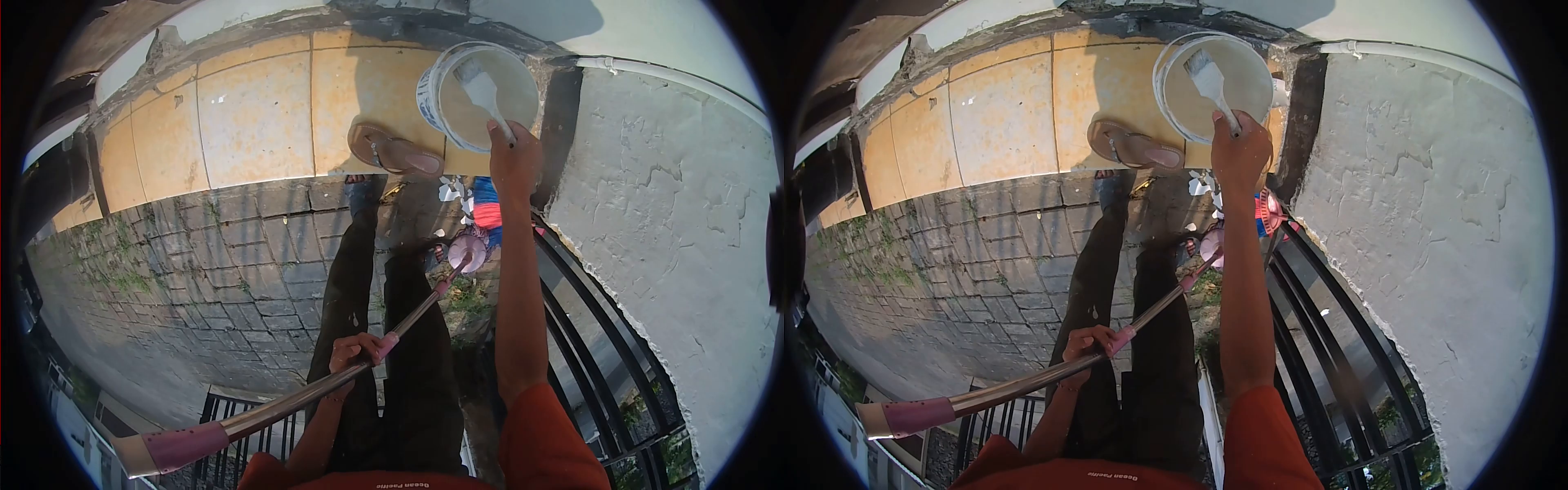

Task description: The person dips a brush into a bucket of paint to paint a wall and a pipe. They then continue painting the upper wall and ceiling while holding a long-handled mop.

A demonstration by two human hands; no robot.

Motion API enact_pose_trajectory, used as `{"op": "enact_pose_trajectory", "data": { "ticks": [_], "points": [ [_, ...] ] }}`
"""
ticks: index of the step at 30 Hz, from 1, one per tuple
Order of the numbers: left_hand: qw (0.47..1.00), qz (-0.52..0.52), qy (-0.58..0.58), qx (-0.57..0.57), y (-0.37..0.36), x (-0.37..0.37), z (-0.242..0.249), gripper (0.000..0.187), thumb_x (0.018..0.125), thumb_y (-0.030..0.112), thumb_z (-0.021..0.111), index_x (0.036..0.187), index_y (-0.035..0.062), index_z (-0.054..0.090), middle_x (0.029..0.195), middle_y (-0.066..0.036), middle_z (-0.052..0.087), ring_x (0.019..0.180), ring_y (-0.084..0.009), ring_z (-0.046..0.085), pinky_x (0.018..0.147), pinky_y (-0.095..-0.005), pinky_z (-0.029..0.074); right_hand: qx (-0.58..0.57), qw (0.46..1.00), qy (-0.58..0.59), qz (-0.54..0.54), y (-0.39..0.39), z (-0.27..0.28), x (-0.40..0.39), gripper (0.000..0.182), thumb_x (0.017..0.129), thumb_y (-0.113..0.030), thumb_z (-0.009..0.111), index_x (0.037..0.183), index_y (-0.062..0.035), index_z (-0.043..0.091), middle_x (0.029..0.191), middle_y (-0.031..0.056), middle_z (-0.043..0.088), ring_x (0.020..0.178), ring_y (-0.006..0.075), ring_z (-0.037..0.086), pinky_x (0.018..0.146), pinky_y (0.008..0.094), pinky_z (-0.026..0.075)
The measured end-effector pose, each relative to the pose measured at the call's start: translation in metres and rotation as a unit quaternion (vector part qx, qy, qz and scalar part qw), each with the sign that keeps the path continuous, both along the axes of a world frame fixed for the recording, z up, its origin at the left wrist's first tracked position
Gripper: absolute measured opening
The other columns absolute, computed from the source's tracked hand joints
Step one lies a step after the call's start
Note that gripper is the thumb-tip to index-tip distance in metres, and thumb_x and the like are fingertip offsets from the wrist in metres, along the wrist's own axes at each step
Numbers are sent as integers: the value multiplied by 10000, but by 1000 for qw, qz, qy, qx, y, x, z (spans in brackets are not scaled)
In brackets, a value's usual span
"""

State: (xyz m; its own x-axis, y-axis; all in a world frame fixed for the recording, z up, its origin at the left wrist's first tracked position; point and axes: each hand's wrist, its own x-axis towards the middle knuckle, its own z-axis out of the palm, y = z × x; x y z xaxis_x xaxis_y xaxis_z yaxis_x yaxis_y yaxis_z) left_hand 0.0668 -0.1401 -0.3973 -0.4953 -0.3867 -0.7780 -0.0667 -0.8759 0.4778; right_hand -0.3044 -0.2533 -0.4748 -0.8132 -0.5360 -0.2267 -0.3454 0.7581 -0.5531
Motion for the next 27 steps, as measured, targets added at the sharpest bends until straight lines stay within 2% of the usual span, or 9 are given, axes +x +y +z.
{"op": "enact_pose_trajectory", "data": {
  "ticks": [1, 3, 6, 9, 19, 21, 27],
  "points": [
    [1000, 2, -1, -1, -1, 0, -1, 484, 801, 373, 441, 636, -42, 629, 617, -134, 588, 843, -273, 568, 844, -354, 401, -1, 1000, -1, 2, 1, -2, -5, 246, 803, -196, 617, 890, 29, 664, 673, 188, 621, 607, 296, 613, 610, 368, 460],
    [1000, -3, 4, -5, 0, 1, -1, 483, 805, 371, 437, 640, -40, 631, 616, -134, 586, 846, -275, 570, 845, -355, 404, -46, 987, 126, 85, 2, -7, -15, 229, 824, -112, 558, 984, 37, 626, 778, 219, 635, 707, 352, 627, 672, 403, 477],
    [999, -10, 29, -23, 3, 5, -6, 484, 808, 373, 436, 642, -37, 631, 615, -133, 585, 845, -275, 570, 836, -354, 409, 6, 983, 164, 86, 0, -12, -30, 248, 835, -47, 503, 1047, 56, 582, 874, 243, 618, 799, 392, 610, 719, 447, 475],
    [999, -11, 21, -32, 3, 5, -7, 486, 810, 377, 437, 638, -35, 630, 613, -132, 585, 843, -272, 569, 819, -348, 412, 7, 973, 208, 104, 0, -19, -25, 245, 839, -41, 497, 1046, 72, 564, 889, 245, 585, 811, 405, 594, 710, 471, 469],
    [1000, 8, 19, -2, 2, 2, -4, 481, 806, 370, 451, 637, -45, 627, 610, -141, 584, 823, -258, 567, 787, -334, 414, 91, 973, 206, 59, -13, -17, -13, 277, 835, -23, 485, 1095, 65, 522, 925, 240, 549, 819, 397, 591, 713, 472, 484],
    [1000, 5, 18, -25, 3, 4, -6, 468, 778, 356, 462, 658, -60, 641, 662, -176, 612, 770, -246, 595, 732, -314, 440, 104, 974, 199, 41, -16, -15, -11, 274, 828, -20, 489, 1087, 65, 521, 925, 237, 546, 820, 393, 594, 713, 471, 490],
    [999, 11, 30, -23, 8, 7, -9, 478, 783, 361, 461, 653, -63, 638, 640, -171, 605, 791, -254, 594, 727, -315, 442, 83, 975, 203, 35, -18, -17, -8, 307, 821, -10, 486, 1111, 89, 504, 923, 258, 557, 797, 416, 591, 716, 476, 483]
  ]
}}
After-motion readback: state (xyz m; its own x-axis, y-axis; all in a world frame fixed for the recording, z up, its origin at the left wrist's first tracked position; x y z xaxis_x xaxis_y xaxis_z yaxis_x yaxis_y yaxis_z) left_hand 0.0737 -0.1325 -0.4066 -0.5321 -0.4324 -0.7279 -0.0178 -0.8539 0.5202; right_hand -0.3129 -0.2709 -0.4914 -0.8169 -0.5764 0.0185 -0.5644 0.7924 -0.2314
